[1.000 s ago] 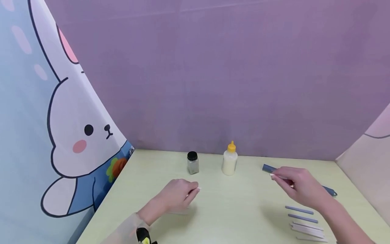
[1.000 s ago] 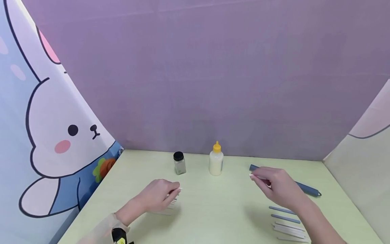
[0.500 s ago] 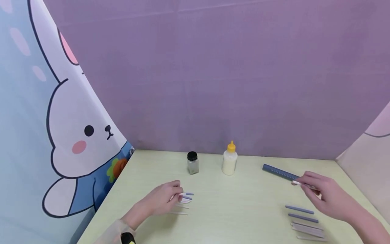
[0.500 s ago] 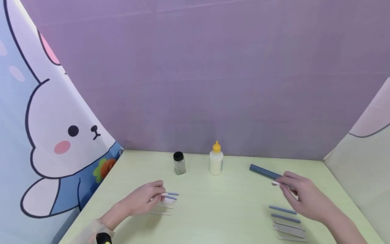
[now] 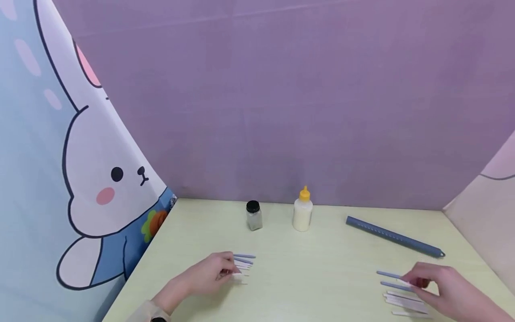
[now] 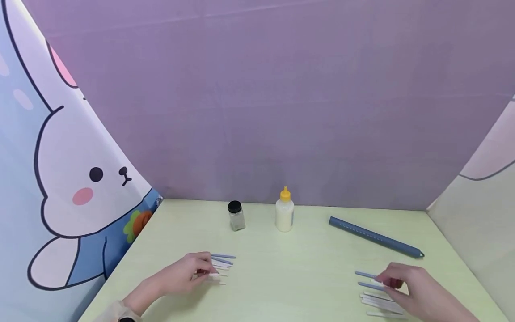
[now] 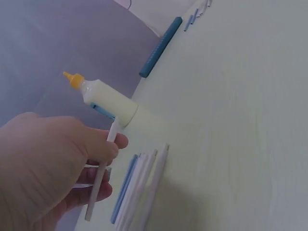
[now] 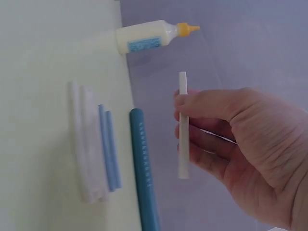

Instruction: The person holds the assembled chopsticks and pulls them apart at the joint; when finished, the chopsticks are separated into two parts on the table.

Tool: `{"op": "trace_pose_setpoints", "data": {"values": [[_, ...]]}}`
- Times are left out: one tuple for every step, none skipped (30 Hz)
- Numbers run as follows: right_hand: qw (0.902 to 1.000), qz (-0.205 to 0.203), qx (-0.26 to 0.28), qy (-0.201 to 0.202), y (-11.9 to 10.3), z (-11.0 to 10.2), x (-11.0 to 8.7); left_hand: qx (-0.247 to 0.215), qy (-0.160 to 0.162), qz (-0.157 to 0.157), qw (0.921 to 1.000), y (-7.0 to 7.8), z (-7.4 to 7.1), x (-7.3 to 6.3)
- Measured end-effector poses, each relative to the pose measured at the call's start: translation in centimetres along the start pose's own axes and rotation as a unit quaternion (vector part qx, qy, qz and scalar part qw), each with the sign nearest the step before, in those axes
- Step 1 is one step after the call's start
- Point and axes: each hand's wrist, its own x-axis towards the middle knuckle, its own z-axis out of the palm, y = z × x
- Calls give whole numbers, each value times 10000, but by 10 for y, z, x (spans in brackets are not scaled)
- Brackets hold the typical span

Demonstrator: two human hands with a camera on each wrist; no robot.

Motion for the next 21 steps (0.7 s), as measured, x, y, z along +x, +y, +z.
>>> {"op": "trace_pose_setpoints", "data": {"values": [[9998,57,140,-119,0,2,-3,-33,-27,30,10000,-1,2,-1],[9992,88,301,-240,1,4,-6,-38,-38,86,9999,-1,3,-2],[9978,162,519,-381,1,6,-9,-40,-44,135,9999,-2,5,-3],[9964,137,688,-472,2,9,-12,-24,-47,190,9998,-2,8,-3],[9947,62,868,-547,2,12,-15,-24,-58,229,9997,-2,9,-4],[9926,-18,1035,-627,3,15,-17,-25,-76,246,9997,-2,11,-4],[9903,-110,1194,-700,4,17,-18,8,-83,281,9996,-2,13,-4],[9884,-236,1319,-716,5,21,-20,16,-119,256,9996,-3,15,-3],[9864,-333,1429,-745,5,23,-21,17,-167,211,9996,-3,17,-3],[9845,-460,1508,-773,7,26,-22,50,-202,193,9996,-3,19,-2],[9816,-481,1635,-856,7,28,-23,61,-240,149,9996,-3,21,-2],[9788,-437,1748,-972,8,30,-24,88,-270,120,9995,-4,23,-2],[9761,-375,1848,-1084,8,31,-25,126,-288,99,9995,-4,25,-2],[9738,-301,1911,-1194,9,32,-26,130,-303,63,9994,-5,26,-2],[9718,-207,1946,-1313,9,33,-26,150,-297,61,9994,-5,28,-2],[9693,-96,1989,-1441,9,34,-27,167,-286,60,9994,-6,29,-2],[9674,9,2012,-1541,9,35,-27,176,-275,52,9995,-6,30,-2],[9664,86,2005,-1607,8,35,-27,192,-260,64,9995,-7,31,-2],[9658,137,1997,-1650,8,36,-27,204,-249,63,9995,-7,31,-2],[9649,177,2006,-1688,8,36,-27,192,-248,42,9995,-7,31,-2],[9635,215,2035,-1724,7,36,-26,179,-251,27,9995,-7,32,-2]]}}
